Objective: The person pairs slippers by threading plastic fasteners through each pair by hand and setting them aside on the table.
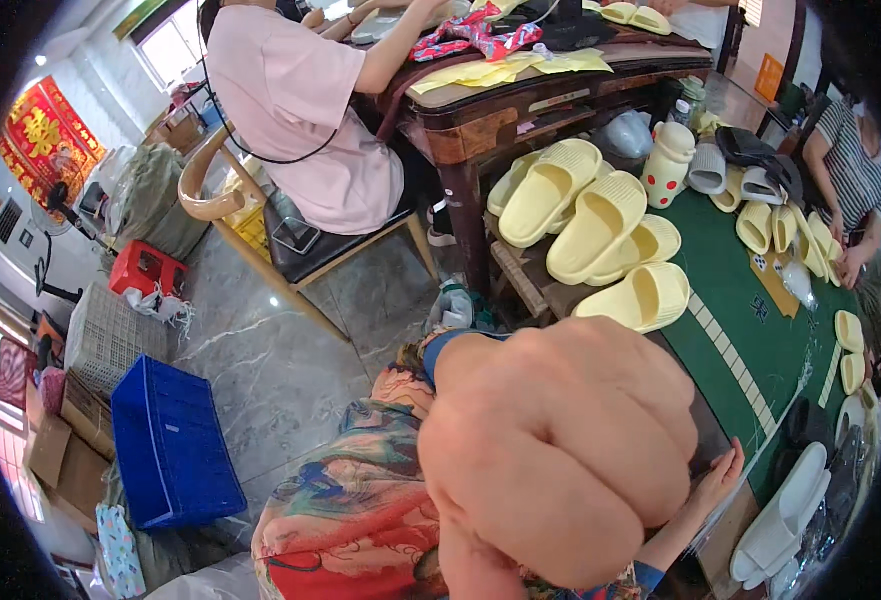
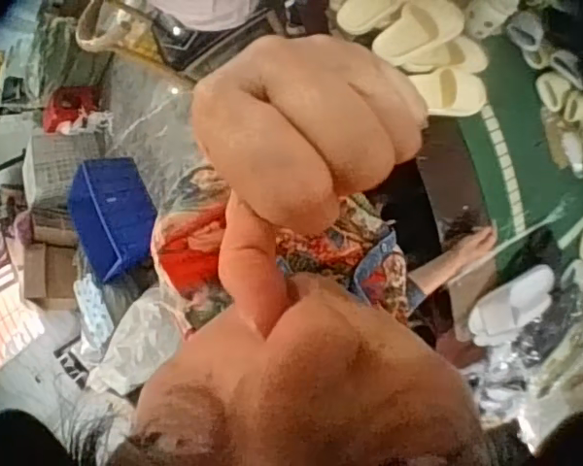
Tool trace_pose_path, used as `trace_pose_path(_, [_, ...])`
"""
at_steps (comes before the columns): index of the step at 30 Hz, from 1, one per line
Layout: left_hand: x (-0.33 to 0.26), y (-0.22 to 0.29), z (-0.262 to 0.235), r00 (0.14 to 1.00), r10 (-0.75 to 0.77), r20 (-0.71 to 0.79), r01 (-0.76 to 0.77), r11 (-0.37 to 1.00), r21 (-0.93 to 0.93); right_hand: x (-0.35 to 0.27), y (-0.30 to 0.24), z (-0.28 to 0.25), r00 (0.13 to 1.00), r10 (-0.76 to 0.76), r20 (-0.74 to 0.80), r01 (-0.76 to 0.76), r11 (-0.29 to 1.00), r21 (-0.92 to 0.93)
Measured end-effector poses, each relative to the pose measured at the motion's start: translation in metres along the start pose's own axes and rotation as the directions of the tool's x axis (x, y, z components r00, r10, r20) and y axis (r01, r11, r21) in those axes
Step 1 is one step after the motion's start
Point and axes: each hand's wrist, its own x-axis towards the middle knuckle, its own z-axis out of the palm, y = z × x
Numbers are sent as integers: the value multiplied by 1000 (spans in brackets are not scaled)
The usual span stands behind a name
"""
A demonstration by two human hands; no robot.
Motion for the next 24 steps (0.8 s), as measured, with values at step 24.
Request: trace_pose_path(24, [-144,-173,117,779,-626,-39,571,682,456,-11,-45,11,987,141,-77,-145,988,-53])
